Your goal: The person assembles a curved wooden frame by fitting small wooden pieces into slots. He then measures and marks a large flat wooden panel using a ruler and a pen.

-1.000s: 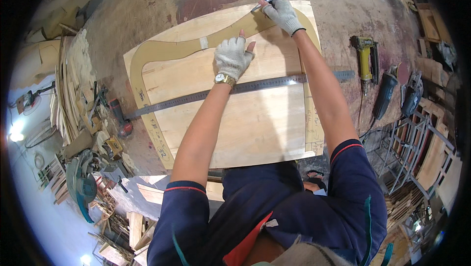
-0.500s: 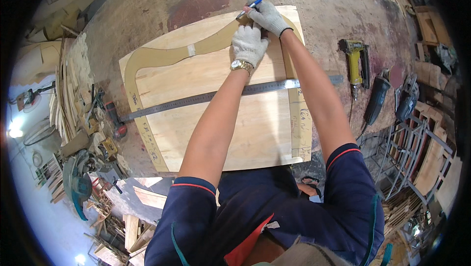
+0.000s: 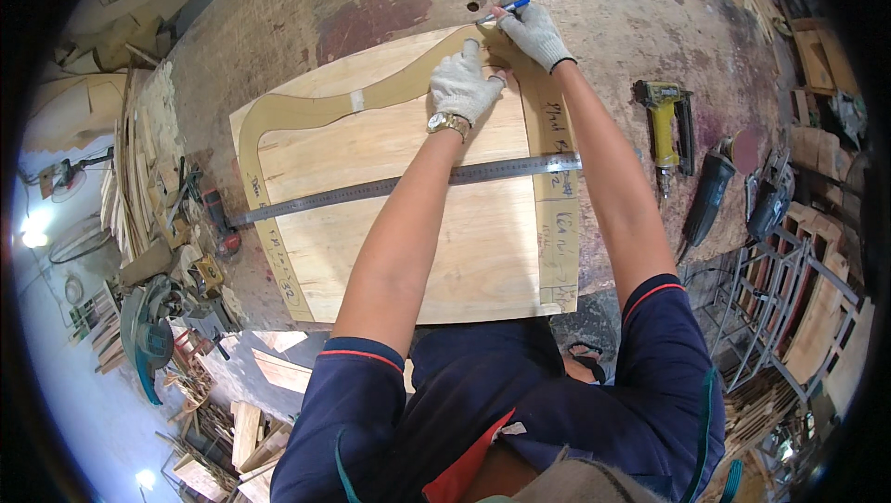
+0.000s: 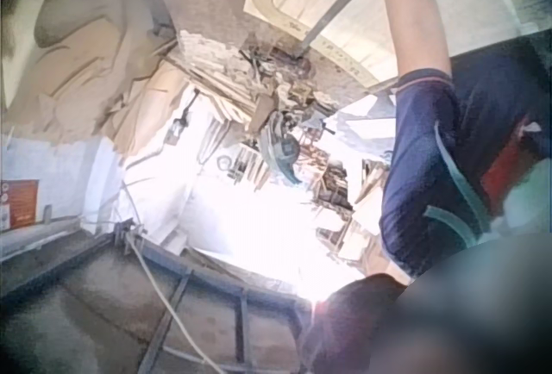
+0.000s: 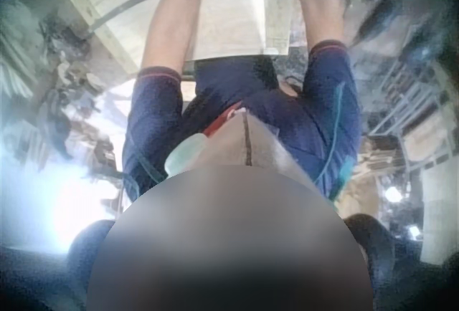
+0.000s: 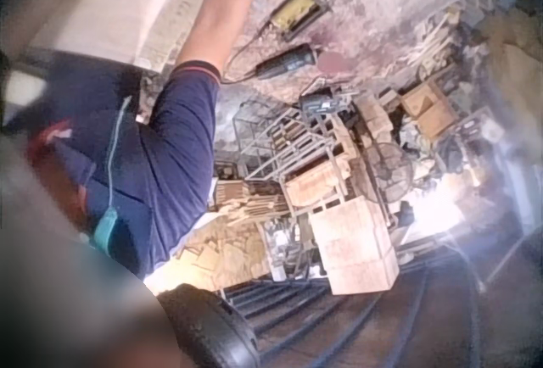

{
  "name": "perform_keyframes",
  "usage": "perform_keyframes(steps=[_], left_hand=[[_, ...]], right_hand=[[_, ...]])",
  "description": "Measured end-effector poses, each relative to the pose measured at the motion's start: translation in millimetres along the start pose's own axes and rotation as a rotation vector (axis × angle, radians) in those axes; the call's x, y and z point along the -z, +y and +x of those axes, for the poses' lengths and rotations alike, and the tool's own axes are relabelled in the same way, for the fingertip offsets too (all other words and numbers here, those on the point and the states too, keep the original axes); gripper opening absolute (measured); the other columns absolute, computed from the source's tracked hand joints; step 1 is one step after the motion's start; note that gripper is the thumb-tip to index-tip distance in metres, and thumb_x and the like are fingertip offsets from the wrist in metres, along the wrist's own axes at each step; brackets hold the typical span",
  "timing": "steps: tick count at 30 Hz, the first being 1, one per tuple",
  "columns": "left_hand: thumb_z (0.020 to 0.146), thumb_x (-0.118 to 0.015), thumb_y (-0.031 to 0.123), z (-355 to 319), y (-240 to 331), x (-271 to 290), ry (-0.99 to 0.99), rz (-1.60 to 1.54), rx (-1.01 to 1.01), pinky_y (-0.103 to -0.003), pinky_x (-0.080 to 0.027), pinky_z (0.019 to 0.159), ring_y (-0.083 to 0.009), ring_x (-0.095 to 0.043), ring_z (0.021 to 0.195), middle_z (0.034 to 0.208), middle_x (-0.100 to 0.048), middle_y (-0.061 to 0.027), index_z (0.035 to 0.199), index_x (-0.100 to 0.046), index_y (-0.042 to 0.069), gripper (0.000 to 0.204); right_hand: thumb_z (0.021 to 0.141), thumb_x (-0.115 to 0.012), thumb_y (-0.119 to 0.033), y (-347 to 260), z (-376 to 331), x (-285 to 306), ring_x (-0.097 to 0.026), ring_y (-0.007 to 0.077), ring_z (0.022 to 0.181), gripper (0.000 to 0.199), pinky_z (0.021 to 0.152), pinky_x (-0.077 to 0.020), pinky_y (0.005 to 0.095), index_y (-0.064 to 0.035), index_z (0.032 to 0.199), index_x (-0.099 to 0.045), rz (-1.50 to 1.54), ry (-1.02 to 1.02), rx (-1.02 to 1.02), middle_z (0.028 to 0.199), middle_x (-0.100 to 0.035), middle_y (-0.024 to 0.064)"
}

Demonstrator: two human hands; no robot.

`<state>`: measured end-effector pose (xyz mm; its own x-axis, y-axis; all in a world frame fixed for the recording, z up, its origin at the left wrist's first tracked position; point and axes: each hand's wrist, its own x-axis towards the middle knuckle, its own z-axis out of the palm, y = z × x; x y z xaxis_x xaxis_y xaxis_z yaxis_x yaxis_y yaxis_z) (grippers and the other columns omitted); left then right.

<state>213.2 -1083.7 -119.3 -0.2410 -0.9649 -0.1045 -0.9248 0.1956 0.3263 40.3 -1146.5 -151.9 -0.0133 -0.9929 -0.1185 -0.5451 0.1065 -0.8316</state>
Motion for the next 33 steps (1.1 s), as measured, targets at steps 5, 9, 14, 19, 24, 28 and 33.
perform_keyframes(steps=[5,9,14,19,24,28,33], left_hand=[[0.081,-0.071,0.063,7.3,6.4,1.3,-0.082,0.022,0.1,-0.047,-0.056,0.072,-0.0363,-0.072,0.083,0.086,-0.072,-0.0199,0.118,-0.055,0.005,0.071],[0.076,-0.073,0.069,8.3,13.8,-0.1,-0.053,0.055,0.101,-0.046,-0.057,0.07,-0.0348,-0.073,0.083,0.087,-0.072,-0.0196,0.117,-0.054,0.003,0.08],[0.068,-0.077,0.074,10.6,26.4,-0.2,-0.087,0.135,0.154,-0.043,-0.058,0.072,-0.0343,-0.074,0.086,0.091,-0.073,-0.0193,0.118,-0.053,0.002,0.091],[0.067,-0.074,0.078,8.8,27.7,0.7,-0.059,0.173,0.115,-0.041,-0.058,0.072,-0.0328,-0.075,0.087,0.095,-0.074,-0.0189,0.132,-0.05,0.0,0.105],[0.066,-0.073,0.08,9.3,28.9,3.6,-0.121,0.144,0.153,-0.041,-0.057,0.073,-0.0314,-0.075,0.09,0.097,-0.074,-0.0195,0.139,-0.046,0.0,0.111],[0.066,-0.071,0.082,9.3,29.0,7.0,-0.14,0.164,0.156,-0.042,-0.056,0.075,-0.0313,-0.074,0.09,0.098,-0.074,-0.0184,0.138,-0.047,0.001,0.11],[0.066,-0.068,0.085,9.8,29.3,6.0,-0.172,0.182,0.166,-0.042,-0.056,0.076,-0.031,-0.074,0.092,0.1,-0.075,-0.0172,0.137,-0.048,0.004,0.11]], right_hand=[[0.097,-0.06,-0.042,3.6,-11.1,9.4,-0.064,0.0341,0.076,0.037,0.071,-0.0493,0.041,-0.0061,0.098,-0.067,0.009,0.042,0.026,0.079,-0.069,0.0165],[0.096,-0.061,-0.041,5.2,-25.8,21.8,-0.065,0.0324,0.075,0.036,0.07,-0.05,0.0392,-0.0064,0.101,-0.068,-0.081,0.053,-0.028,0.081,-0.07,0.0161],[0.096,-0.064,-0.04,19.9,-41.2,25.2,-0.068,0.0294,0.077,0.035,0.069,-0.051,0.0383,-0.0086,0.109,-0.07,0.011,0.14,0.038,0.083,-0.071,0.0152],[0.096,-0.067,-0.035,34.8,-57.2,31.8,-0.067,0.0206,0.074,0.031,0.068,-0.0514,0.0341,-0.0067,0.108,-0.071,-0.01,0.2,0.103,0.081,-0.071,0.0122],[0.094,-0.07,-0.028,44.6,-82.7,37.5,-0.067,0.0208,0.071,0.025,0.066,-0.0517,0.0329,-0.0041,0.101,-0.072,0.075,0.212,0.062,0.082,-0.071,0.0134],[0.093,-0.071,-0.025,48.1,-104.8,40.4,-0.068,0.0254,0.072,0.022,0.067,-0.0526,0.0345,-0.0041,0.099,-0.072,0.031,0.276,0.15,0.084,-0.071,0.0138],[0.091,-0.071,-0.021,52.5,-136.4,46.9,-0.071,0.0315,0.08,0.018,0.072,-0.0549,0.0378,-0.0041,0.097,-0.072,-0.113,0.312,0.214,0.089,-0.073,0.0156]])
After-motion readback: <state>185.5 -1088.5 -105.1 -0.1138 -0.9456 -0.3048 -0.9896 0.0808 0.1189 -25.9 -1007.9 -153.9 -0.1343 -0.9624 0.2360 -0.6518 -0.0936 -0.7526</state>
